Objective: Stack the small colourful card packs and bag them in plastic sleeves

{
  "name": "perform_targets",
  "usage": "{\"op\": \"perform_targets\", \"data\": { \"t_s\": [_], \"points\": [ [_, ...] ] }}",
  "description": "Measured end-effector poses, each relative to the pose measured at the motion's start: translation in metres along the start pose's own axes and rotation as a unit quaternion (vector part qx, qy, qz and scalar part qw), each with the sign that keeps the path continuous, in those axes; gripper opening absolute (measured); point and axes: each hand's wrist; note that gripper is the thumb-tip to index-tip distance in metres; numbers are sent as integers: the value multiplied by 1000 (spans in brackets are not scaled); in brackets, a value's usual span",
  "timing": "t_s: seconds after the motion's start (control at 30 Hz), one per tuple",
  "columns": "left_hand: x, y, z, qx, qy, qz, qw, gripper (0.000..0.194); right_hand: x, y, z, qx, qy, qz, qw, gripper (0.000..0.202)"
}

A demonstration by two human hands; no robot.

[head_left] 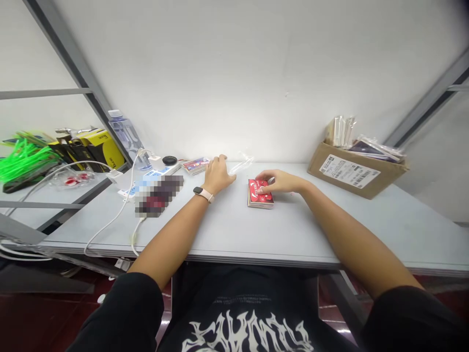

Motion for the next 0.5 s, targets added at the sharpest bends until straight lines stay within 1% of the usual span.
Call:
{"op": "perform_targets", "data": {
  "t_s": [0.07, 0.13, 0.2, 0.27, 0.33, 0.37, 0.43, 0.5],
  "points": [
    [0, 0, 0, -5, 14, 7, 1000, 64, 1, 2, 1, 39, -4, 13, 999, 42],
    [1, -1, -1, -4, 29, 17, 999, 64, 1, 6, 4, 102, -9, 35, 994, 32],
    [2, -3, -2, 3, 43, 26, 999, 64, -2, 9, 7, 170, -19, 79, 982, 27],
    [3, -4, -3, 15, 55, 36, 998, 62, -7, 11, 10, 222, -34, 149, 963, 25],
    [4, -5, -4, 28, 67, 46, 996, 60, -14, 12, 12, 240, -35, 219, 945, 23],
    [5, -6, -4, 34, 72, 50, 996, 59, -17, 13, 12, 241, -24, 249, 938, 22],
    [6, -8, -3, 44, 79, 58, 994, 59, -24, 14, 11, 244, 18, 299, 922, 22],
    [8, -12, -2, 53, 84, 69, 993, 59, -29, 15, 10, 260, 63, 361, 893, 22]
  ]
}}
Point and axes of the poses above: each hand's wrist, its own z-axis towards the middle knuckle, its own y-axis out of the palm, x = y × z, and after that the axes turned 6 degrees about -x, right-handed
